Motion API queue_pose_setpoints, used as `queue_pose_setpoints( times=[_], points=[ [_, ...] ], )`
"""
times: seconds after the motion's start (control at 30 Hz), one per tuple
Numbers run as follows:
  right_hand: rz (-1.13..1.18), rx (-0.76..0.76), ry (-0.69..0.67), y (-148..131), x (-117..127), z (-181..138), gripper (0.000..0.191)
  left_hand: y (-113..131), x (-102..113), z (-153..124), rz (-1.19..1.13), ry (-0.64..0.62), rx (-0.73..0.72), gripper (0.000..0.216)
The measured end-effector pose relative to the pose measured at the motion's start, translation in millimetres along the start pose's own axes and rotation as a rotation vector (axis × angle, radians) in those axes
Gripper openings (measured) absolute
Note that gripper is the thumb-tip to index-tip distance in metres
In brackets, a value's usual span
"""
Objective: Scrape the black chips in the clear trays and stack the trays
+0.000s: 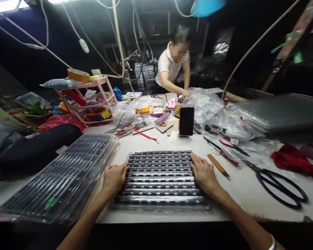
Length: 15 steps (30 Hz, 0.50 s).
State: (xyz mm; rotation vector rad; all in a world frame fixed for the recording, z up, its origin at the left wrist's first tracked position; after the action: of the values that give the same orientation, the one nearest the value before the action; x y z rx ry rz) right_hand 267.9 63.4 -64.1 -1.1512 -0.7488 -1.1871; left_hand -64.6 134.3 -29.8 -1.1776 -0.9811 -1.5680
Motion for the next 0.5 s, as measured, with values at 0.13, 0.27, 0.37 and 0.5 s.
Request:
queue_pose_setpoints(
  times=[0.13, 0.27, 0.37, 0.5],
  points=[
    [0.142, -0.109, 0.109, -7, 23, -74, 0.041, 3, -2, 7, -0.07, 0.019, -0.142, 0.034],
    [0.358, -0.459, 0.274, 7, 48, -169, 0.055, 45, -9, 4, -0.219, 0.034, -0.364, 0.039],
    [0.79, -0.85, 0.306, 19, 43, -233, 0.068, 86, -14, 3, -0.25, -0.054, -0.396, 0.046],
    [1.373, -0.901, 0.279, 16, 21, -263, 0.042, 104, -17, 12, -0.363, -0.237, -0.227, 0.06]
  ],
)
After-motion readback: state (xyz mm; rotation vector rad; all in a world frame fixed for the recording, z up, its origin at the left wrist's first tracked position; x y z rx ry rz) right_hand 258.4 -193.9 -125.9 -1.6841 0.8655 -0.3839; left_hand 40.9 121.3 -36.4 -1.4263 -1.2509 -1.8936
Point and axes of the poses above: each hand's wrist, its own z-axis towards the middle knuckle, its own x-axis out of the back of the hand, y = z × x, the point moved 5 cm from there along z, towards the middle knuckle, and after that the axes turned 1 degree about x, right-handed, at the moved point
